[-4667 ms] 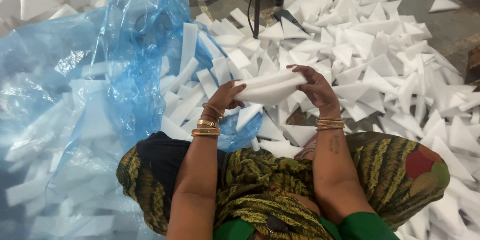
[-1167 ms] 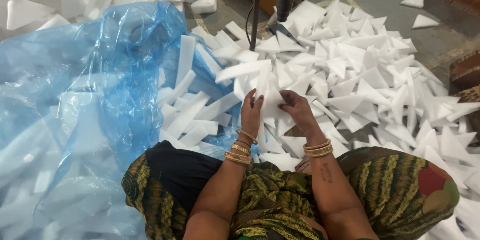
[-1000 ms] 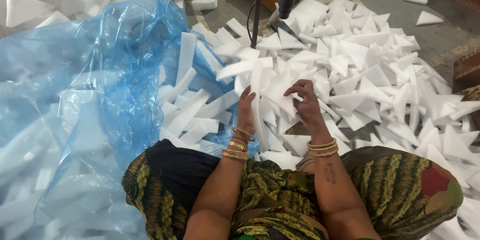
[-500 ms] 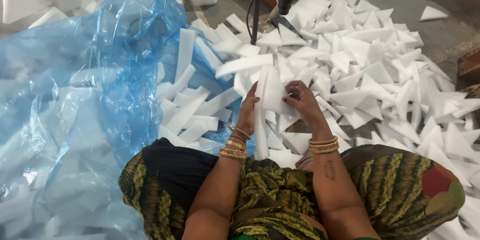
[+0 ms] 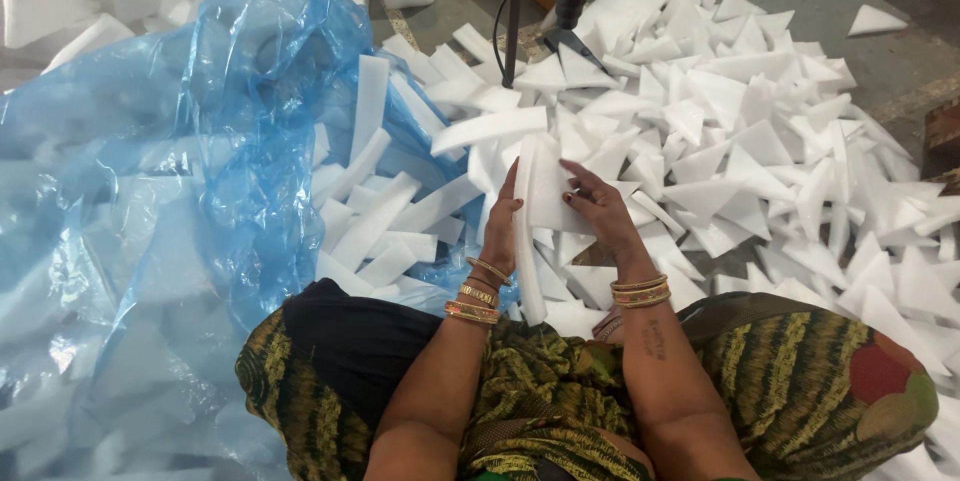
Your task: The person sits on the floor and repeatedly picks up rectangular white foam blocks. They place each block under a vertical cutting tool to slice it into smaller triangular pieces, which accumulate on the floor. The person handles the foam blocks one at a time, positioning them for the cut and then moving them aside.
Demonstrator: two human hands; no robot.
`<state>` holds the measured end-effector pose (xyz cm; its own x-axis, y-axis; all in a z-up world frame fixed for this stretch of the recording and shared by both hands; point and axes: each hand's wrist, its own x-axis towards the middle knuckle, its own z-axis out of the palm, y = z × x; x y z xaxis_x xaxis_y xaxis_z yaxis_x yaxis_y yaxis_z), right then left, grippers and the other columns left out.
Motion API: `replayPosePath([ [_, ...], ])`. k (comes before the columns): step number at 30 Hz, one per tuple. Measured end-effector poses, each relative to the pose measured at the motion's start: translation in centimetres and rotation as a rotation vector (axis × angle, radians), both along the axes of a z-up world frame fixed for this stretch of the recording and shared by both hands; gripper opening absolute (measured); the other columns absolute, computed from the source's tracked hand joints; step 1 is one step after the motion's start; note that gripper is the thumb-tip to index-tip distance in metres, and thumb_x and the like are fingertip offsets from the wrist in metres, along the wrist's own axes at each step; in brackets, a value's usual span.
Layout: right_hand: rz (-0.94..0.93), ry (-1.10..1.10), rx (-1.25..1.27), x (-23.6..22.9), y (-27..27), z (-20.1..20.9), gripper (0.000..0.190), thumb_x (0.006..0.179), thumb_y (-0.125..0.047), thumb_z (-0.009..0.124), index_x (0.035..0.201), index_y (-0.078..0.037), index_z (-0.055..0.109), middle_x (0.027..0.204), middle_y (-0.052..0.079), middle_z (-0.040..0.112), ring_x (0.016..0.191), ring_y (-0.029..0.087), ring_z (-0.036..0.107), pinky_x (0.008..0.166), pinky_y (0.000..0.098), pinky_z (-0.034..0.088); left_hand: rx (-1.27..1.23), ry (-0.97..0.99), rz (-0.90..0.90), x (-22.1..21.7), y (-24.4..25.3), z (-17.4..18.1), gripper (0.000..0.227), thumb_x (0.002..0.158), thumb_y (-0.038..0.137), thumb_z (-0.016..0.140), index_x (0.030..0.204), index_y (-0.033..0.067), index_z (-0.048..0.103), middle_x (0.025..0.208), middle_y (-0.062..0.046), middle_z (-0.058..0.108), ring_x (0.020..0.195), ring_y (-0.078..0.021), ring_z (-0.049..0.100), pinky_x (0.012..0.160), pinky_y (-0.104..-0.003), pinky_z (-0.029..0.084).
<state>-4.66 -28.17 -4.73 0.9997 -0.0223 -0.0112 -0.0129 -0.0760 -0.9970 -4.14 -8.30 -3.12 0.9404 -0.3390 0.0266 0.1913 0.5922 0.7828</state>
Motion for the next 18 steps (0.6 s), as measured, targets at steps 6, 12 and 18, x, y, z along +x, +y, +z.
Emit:
replayPosePath([
  [6, 0.010, 0.010, 0.095, 0.2, 0.4, 0.4, 0.058, 0.089, 0.003, 0.066, 0.142, -0.020, 0.064, 0.115, 0.001, 0.058, 0.105, 0.011, 0.054, 0.096, 0.0236, 0.046, -0.010, -0.056, 0.000, -0.4, 0.1, 0.6, 0.076, 0.088, 0.015, 0.035, 0.163, 0.0096, 0.026, 0.169, -0.012, 0.030, 0.151, -0.0261, 0.035, 0.123, -0.037, 0.028],
  [12, 0.012, 0.053, 0.152, -0.1, 0.5, 1.3, 0.054, 0.093, -0.001, 0.066, 0.144, -0.018, 0.064, 0.114, 0.002, 0.057, 0.104, 0.012, 0.053, 0.096, 0.0239, 0.045, -0.078, -0.024, -0.002, -0.5, -0.7, 0.2, 0.073, 0.092, 0.015, 0.035, 0.164, 0.0114, 0.028, 0.165, -0.013, 0.035, 0.145, -0.0267, 0.042, 0.120, -0.038, 0.033],
  [18, -0.005, 0.014, 0.203, 2.2, 0.1, 3.4, 0.049, 0.096, -0.004, 0.058, 0.145, -0.008, 0.057, 0.116, 0.000, 0.065, 0.102, 0.008, 0.059, 0.094, 0.0208, 0.047, 0.040, -0.066, 0.048, 2.7, -2.6, 0.4, 0.056, 0.112, 0.032, 0.032, 0.162, 0.0085, 0.031, 0.161, -0.013, 0.043, 0.139, -0.0227, 0.049, 0.118, -0.034, 0.039],
])
